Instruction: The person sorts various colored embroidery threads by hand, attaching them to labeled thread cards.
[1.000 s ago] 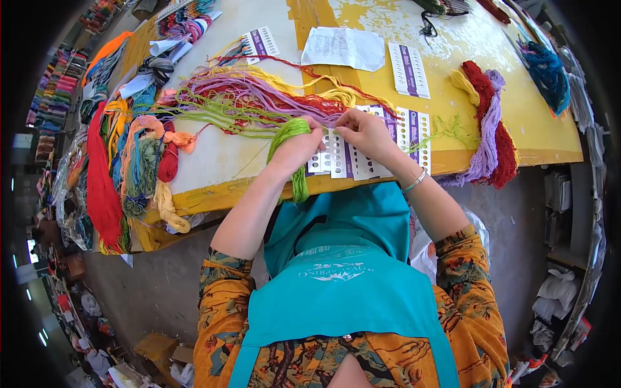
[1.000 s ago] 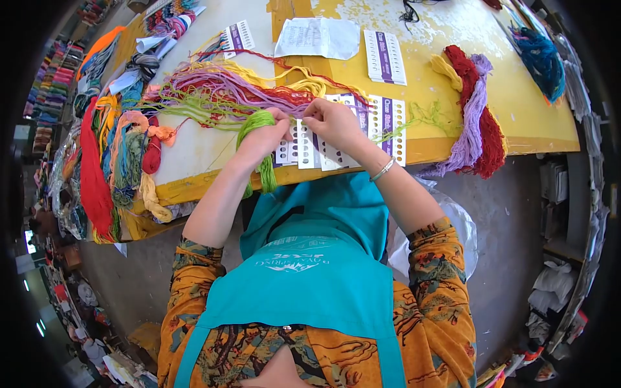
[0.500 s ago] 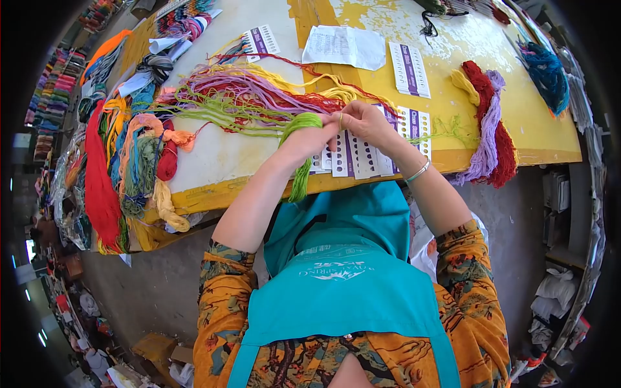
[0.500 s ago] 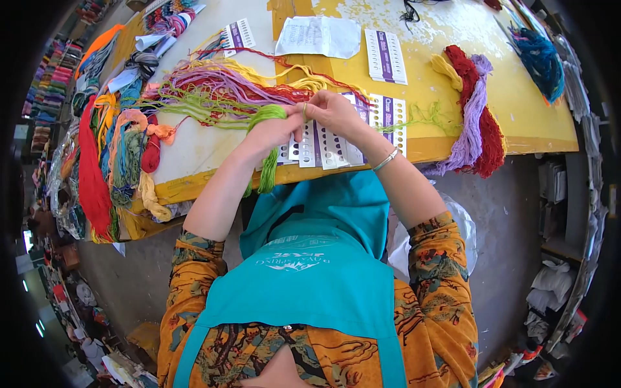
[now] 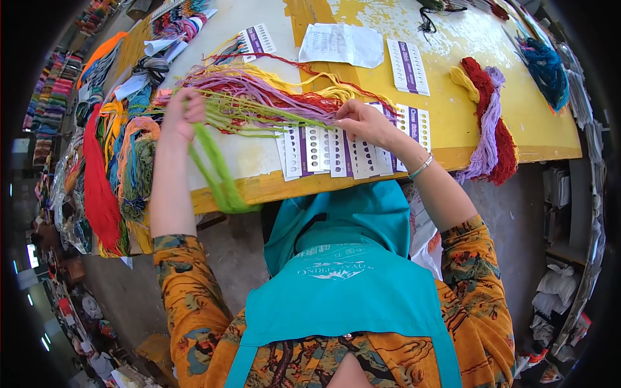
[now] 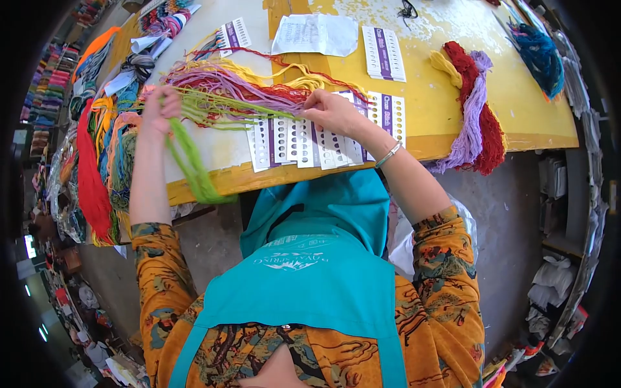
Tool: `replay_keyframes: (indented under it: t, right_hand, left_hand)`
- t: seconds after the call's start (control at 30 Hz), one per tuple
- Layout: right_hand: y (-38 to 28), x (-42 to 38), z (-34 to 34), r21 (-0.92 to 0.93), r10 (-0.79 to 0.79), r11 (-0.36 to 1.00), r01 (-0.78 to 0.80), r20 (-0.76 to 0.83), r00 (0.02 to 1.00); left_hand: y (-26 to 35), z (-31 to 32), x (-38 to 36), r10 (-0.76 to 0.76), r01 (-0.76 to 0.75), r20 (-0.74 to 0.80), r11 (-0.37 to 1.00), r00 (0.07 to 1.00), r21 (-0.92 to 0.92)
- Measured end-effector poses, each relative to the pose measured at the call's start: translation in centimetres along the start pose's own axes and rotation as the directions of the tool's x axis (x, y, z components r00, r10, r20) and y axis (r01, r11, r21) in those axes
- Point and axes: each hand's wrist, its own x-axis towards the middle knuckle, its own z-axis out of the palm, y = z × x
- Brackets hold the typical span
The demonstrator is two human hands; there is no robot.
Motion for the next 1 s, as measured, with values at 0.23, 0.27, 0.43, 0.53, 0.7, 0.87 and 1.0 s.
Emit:
replay_keyframes:
  t: [0.23,0.27,0.43,0.53,0.7,0.87,1.0]
  right_hand:
    - [-0.1,-0.2,0.2,-0.006,-0.034,0.999,0.034,-0.03,0.999]
    - [0.1,0.0,0.3,-0.001,-0.031,1.0,0.031,-0.034,0.999]
    - [0.8,0.4,0.8,0.013,-0.07,0.997,0.071,-0.068,0.995]
    - [-0.7,-0.4,2.2,-0.079,-0.25,0.968,0.24,-0.175,0.952]
    - [-5.5,-2.6,6.3,0.428,-0.378,0.809,0.403,-0.147,0.914]
    - [-6.7,-4.2,8.0,0.689,-0.27,0.678,0.257,-0.092,0.959]
    - [-5.8,-4.0,7.5,0.896,-0.159,0.435,0.087,-0.018,0.987]
  left_hand:
    - [1.6,-7.9,0.9,0.347,-0.243,-0.607,0.938,0.715,0.249]
    - [0.2,-6.0,0.6,0.338,-0.28,-0.551,0.941,0.763,0.19]
    - [-7.5,8.2,-4.4,0.163,-0.165,-0.024,0.98,0.986,-0.112]
    - [-10.2,12.5,-6.3,0.128,-0.096,0.164,0.977,0.978,-0.193]
    - [-12.8,16.5,-7.6,0.123,-0.075,0.293,0.983,0.948,-0.169]
    - [-14.0,17.7,-8.3,0.157,-0.158,0.366,0.987,0.917,-0.028]
    - [-14.0,16.0,-8.3,0.103,-0.088,0.39,0.995,0.915,-0.055]
